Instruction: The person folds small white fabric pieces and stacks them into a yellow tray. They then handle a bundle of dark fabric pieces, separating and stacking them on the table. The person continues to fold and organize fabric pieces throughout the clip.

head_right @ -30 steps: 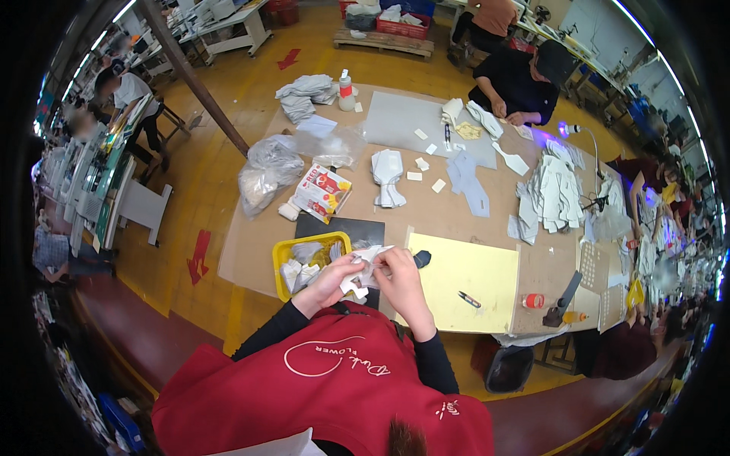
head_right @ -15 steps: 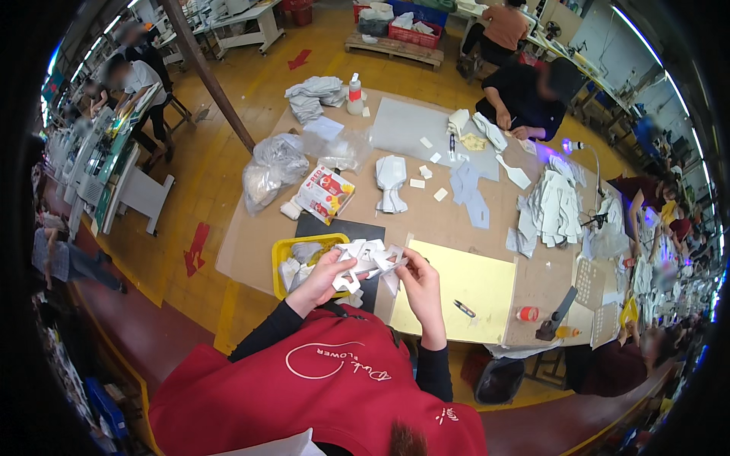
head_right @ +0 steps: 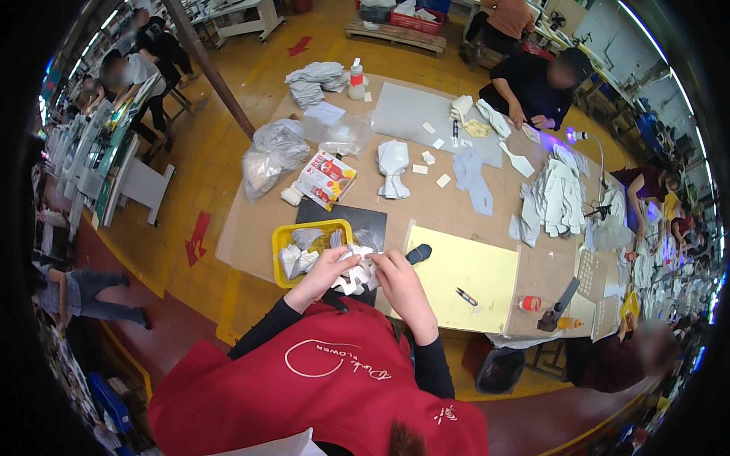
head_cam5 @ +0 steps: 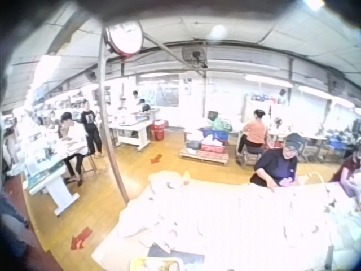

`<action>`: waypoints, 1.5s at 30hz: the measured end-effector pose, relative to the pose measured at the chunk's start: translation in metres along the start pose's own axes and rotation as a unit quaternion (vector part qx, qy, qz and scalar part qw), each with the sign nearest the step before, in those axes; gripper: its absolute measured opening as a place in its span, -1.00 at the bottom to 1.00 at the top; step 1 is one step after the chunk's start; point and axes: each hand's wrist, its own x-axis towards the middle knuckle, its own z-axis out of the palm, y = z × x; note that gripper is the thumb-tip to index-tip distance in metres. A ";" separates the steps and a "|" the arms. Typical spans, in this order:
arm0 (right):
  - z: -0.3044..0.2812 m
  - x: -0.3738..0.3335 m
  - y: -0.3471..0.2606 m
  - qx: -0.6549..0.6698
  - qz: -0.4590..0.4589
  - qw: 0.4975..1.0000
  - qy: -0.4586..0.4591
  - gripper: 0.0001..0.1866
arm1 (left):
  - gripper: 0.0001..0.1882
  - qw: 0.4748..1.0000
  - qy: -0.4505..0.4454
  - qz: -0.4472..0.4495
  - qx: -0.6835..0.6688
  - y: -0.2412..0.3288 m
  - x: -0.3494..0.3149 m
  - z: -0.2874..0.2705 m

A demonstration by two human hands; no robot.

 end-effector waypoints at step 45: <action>-0.015 0.003 0.011 0.321 0.089 0.930 0.158 -0.87 | -0.47 0.997 -0.056 -0.031 -0.049 0.024 0.008 -0.002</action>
